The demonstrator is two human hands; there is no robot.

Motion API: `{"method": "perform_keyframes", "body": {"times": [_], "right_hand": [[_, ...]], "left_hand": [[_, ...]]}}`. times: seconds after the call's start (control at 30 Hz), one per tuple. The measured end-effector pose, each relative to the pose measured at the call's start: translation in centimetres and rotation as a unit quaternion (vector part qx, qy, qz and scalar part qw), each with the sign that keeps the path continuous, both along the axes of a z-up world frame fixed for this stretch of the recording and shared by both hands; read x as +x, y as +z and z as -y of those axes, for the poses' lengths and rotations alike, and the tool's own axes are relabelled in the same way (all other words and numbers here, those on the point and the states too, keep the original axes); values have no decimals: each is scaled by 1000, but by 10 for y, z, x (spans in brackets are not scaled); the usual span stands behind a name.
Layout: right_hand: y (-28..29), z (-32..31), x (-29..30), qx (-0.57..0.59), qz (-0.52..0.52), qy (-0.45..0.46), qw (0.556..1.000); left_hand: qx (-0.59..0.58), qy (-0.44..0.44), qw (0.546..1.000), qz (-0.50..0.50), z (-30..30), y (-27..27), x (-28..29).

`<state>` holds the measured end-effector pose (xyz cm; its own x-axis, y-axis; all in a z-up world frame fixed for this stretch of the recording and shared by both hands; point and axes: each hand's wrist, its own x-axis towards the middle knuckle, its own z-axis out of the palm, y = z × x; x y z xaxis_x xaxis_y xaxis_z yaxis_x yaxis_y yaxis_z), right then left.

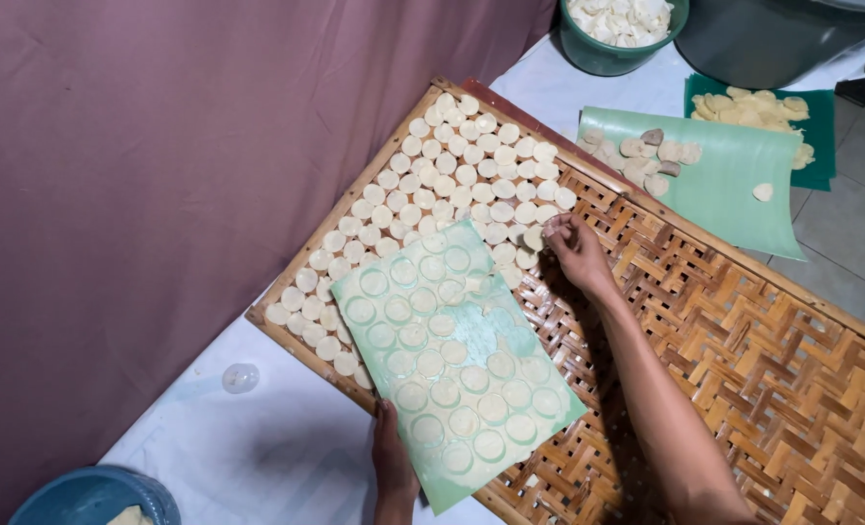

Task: Cutting circular pieces of dough using a mold and placing them on a tray.

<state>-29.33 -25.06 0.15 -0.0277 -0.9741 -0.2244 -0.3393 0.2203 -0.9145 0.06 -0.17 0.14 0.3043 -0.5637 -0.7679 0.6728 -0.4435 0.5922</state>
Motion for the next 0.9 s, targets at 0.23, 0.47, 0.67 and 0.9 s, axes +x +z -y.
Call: {"method": "perform_keyframes", "body": {"times": [0.23, 0.47, 0.67, 0.9], "right_hand": [[-31, 66, -30, -105, -131, -69, 983], [-42, 110, -40, -138, -164, -56, 975], [-50, 117, -38, -212, -203, -95, 951], [-57, 143, -41, -224, -258, -148, 928]], "left_hand": [[-24, -10, 1000, -10, -1, 4, -1], [-32, 7, 999, -36, 1, 8, -2], [-41, 16, 998, -46, 0, 5, -1], [-34, 13, 999, -40, -1, 1, 0]]}}
